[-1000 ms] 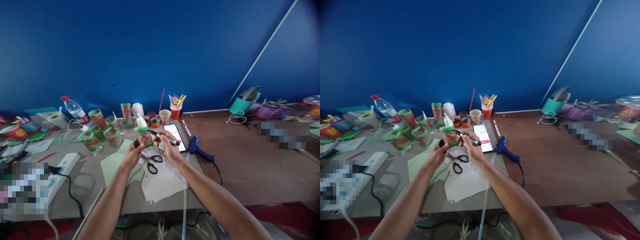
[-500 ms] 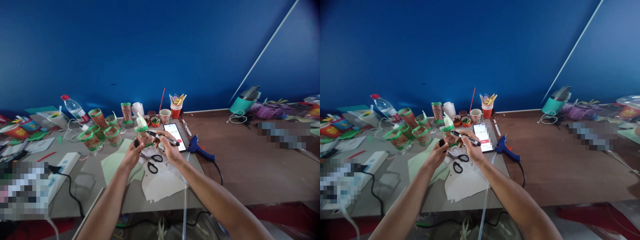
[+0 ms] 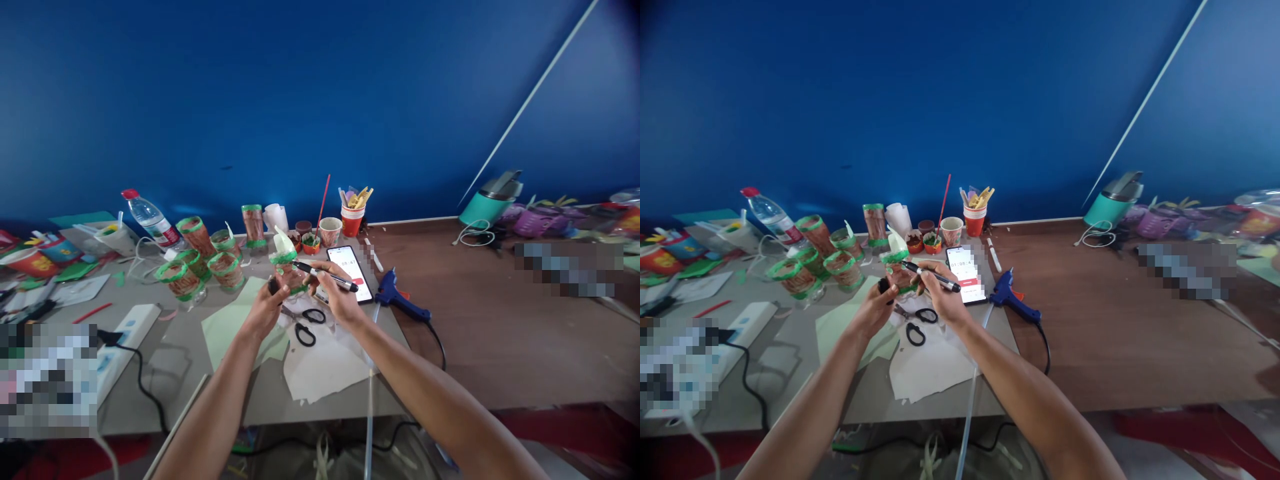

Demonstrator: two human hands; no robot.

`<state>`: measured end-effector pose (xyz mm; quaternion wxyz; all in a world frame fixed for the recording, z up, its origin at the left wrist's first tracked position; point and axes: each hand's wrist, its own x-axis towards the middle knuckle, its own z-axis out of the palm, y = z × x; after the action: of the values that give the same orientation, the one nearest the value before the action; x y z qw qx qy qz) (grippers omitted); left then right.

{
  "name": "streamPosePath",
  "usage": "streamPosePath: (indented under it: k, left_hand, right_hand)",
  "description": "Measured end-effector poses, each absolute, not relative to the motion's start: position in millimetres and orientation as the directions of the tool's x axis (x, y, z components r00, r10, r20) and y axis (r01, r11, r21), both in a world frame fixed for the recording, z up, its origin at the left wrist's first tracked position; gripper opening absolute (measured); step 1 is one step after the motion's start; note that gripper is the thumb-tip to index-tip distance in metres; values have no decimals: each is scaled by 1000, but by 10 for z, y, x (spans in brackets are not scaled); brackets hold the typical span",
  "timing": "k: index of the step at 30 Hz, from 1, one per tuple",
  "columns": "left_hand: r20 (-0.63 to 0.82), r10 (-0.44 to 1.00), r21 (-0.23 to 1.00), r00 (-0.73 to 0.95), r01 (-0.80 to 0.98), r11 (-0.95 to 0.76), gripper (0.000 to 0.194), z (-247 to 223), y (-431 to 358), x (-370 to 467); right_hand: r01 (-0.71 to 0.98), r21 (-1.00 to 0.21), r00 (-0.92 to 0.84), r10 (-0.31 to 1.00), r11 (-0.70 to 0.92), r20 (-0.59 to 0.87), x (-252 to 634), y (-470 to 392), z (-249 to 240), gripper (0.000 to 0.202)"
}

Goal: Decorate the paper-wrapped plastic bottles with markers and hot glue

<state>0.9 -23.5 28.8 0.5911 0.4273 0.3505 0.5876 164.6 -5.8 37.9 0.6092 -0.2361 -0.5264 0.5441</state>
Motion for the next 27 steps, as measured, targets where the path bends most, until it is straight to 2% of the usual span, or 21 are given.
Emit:
streamPosePath:
  k: [4, 10, 27]
  left_hand:
    - [90, 993, 923, 74, -381, -55, 45, 287, -231, 8]
    - [105, 993, 925, 63, -374, -74, 43, 306, -241, 13]
    - [119, 992, 925, 38, -369, -97, 45, 278, -227, 6]
  right_hand:
    - [-387, -869, -90, 926, 308, 368, 1648, -33, 361, 29]
    - [-403, -861, -154, 905, 310, 398, 1639, -55, 366, 30]
    - [-421, -860, -99, 928, 288, 359, 1642, -35, 365, 30]
